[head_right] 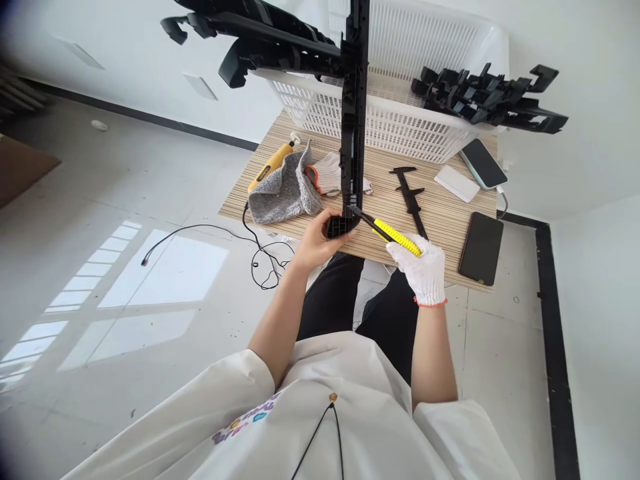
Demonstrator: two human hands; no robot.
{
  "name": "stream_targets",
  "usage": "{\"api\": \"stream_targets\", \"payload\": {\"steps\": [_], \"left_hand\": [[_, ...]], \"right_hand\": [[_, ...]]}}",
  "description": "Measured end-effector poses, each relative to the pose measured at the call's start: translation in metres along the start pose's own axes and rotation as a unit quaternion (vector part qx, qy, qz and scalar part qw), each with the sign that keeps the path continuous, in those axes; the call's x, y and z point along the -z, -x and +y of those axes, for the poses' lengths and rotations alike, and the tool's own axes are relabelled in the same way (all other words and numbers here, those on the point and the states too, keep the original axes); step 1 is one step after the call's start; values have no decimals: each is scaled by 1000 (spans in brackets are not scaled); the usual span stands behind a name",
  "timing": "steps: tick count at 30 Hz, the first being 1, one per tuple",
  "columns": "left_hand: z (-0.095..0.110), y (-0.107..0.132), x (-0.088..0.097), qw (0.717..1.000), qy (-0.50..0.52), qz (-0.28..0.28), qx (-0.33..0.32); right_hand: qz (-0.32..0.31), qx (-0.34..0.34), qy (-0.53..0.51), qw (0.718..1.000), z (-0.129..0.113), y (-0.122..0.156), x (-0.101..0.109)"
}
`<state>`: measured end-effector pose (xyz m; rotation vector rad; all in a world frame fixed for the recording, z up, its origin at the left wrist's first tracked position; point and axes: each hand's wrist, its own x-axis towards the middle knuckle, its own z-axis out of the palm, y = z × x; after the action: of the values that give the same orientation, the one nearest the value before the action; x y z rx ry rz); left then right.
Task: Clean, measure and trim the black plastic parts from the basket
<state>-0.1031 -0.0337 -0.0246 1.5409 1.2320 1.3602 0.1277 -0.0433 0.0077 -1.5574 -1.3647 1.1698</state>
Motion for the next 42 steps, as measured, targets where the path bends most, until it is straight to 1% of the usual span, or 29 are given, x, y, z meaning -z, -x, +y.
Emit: {"api": "stream_targets", "payload": {"steps": [3, 4, 6, 10, 13, 16, 19, 23, 26, 29, 32, 36, 39, 42], "left_hand": [[-2, 0, 0, 1000, -3, -6, -4], [-3, 0, 0, 1000, -3, -7, -3], [-4, 0, 0, 1000, -4, -7, 2], [-1, 0, 1, 1000, -4, -10, 0], [1, -1, 2, 1000, 0, -9, 3], [1, -1, 3, 1000, 11, -11, -2], [0, -1, 3, 1000, 21, -11, -3], [1, -1, 4, 1000, 21, -22, -6], [2, -2, 3, 1000, 4, -16, -4], [3, -3, 2, 1000, -7, -16, 0], [4, -4, 2, 1000, -16, -16, 13], [6, -4, 2, 1000, -11, -21, 16], [7, -3, 2, 1000, -19, -11, 11], [6, -2, 2, 1000, -21, -12, 8]], "right_hand": [[-24, -12, -1, 1000, 0, 0, 0], [-23, -13, 2, 1000, 0, 0, 1], [-3, -5, 0, 1000, -1, 0, 1], [-27, -23, -14, 999, -1, 0, 2], [-5, -22, -41, 999, 0, -1, 3], [-39, -20, -25, 999, 0, -1, 3], [-13, -13, -11, 1000, 1, 0, 4], [-21, -12, 24, 999, 2, 0, 4], [22, -5, 20, 1000, 2, 1, 2], [24, -1, 31, 999, 0, 1, 1], [52, 7, 32, 998, 0, 0, 1], [14, -4, 14, 1000, 0, -2, 3], [32, -18, -5, 999, 1, -4, 5], [-4, -27, -1, 1000, 2, -5, 7]]}}
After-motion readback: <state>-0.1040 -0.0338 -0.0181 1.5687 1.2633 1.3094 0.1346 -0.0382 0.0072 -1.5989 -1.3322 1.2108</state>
